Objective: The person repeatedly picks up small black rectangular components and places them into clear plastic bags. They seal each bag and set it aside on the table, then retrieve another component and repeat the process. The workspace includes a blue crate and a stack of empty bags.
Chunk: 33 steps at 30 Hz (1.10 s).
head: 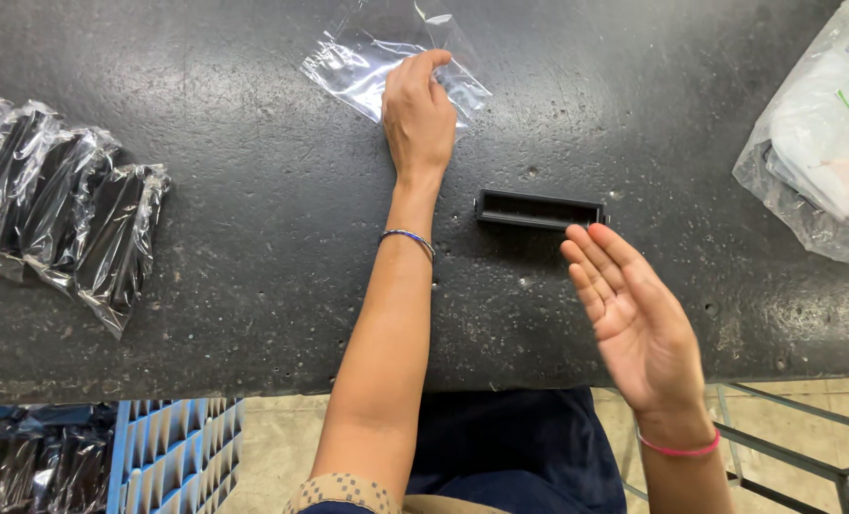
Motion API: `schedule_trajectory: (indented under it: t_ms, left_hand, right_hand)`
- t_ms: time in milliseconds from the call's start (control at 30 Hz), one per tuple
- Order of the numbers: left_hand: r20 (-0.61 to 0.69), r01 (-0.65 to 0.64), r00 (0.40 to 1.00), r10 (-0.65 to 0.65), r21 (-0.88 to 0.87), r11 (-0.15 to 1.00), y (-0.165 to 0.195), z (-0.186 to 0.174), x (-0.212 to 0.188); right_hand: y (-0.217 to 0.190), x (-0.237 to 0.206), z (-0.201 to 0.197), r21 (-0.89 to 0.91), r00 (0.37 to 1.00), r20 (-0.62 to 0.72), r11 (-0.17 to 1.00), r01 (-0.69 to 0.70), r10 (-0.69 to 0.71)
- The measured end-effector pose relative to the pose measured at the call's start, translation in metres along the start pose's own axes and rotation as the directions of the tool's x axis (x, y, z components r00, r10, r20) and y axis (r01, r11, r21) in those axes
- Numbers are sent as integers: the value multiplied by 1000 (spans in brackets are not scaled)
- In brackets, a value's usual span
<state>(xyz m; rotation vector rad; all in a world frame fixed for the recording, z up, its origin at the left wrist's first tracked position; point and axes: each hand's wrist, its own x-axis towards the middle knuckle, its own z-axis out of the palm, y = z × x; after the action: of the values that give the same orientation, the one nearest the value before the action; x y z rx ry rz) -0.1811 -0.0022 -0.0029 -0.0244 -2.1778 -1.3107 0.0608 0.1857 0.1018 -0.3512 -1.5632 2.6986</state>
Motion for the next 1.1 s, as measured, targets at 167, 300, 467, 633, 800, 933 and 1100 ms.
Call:
schedule_trajectory:
  t_ms: [167, 300, 467, 633, 800, 933, 1100]
  left_hand:
    - [0, -9, 1000, 9, 6, 1000, 2, -3, 0]
    - [7, -10, 1000, 10, 1, 1000, 2, -3, -1]
    - [6, -23, 1000, 23, -3, 1000, 0, -1, -1]
    - [2, -61, 998, 61, 16, 998, 1, -1, 0]
    - [37, -18, 999, 17, 21, 1000, 5, -1, -2]
    - [33, -21, 999, 20, 24, 999, 4, 1, -1]
    - [-3, -29, 1000, 29, 20, 999, -2, 4, -1]
  right_hand:
    - [13, 17, -6, -765, 899, 113, 541, 350, -422]
    - [19, 45, -19, -842, 867, 263, 338, 420, -424]
    - [39, 65, -32, -646, 938, 118, 692, 323, -327]
    - [46, 64, -45, -619, 930, 108, 709, 339, -351]
    - [43, 64, -44, -620, 938, 76, 721, 309, -337]
    - [43, 54, -35, -627, 932, 132, 701, 342, -336]
    - [51, 21, -13, -812, 925, 193, 476, 338, -326]
